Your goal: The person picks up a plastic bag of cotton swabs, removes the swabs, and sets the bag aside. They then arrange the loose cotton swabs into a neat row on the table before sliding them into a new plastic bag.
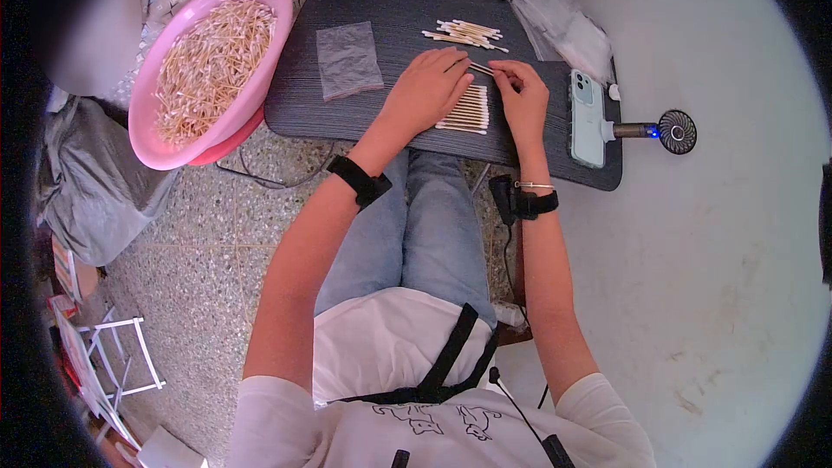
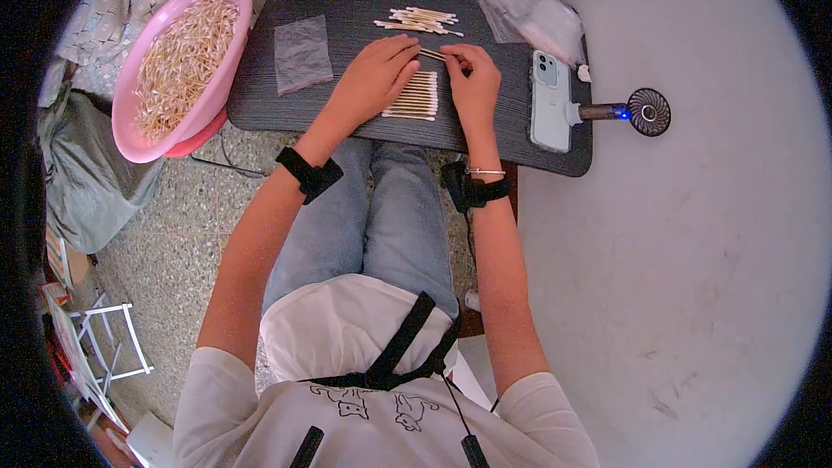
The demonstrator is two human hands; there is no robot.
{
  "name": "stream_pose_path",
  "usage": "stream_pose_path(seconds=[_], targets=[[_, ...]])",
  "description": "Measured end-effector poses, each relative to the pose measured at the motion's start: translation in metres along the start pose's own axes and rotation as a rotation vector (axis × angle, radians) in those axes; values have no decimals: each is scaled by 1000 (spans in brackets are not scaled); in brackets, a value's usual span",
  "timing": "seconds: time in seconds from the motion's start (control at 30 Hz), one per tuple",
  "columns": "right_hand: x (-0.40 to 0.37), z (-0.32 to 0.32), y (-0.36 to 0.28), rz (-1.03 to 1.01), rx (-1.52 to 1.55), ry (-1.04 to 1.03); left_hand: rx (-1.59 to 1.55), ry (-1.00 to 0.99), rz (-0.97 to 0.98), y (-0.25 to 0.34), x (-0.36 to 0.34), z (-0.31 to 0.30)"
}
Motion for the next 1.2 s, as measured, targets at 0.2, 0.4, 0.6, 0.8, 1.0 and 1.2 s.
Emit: stream_pose_path(seconds=[0.2,0.4,0.6,0.8,1.0,1.2], targets=[[1,9,-18,-142,-202,-104,143,53,-71,-5,5,-11],[-2,11,-27,-197,-169,-146,367,41,-176,-22,2,1],[-2,4,-27,-196,-285,-86,263,6,-190,-19,1,1],[-2,4,-25,-254,-286,-64,100,-28,-144,-14,2,2],[-4,17,-33,-310,-348,-153,50,-49,-93,-8,2,2],[3,12,-15,-155,-271,-108,88,-58,-87,-8,3,6]])
Point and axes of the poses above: each hand's wrist, its own x-axis towards the middle knuckle, its own z-axis out of the palm, y = z × x, the point moved 10 cm from there along x, towards the middle knuckle, and after that the axes turned 7 degrees about -z, right-handed, at the moved point
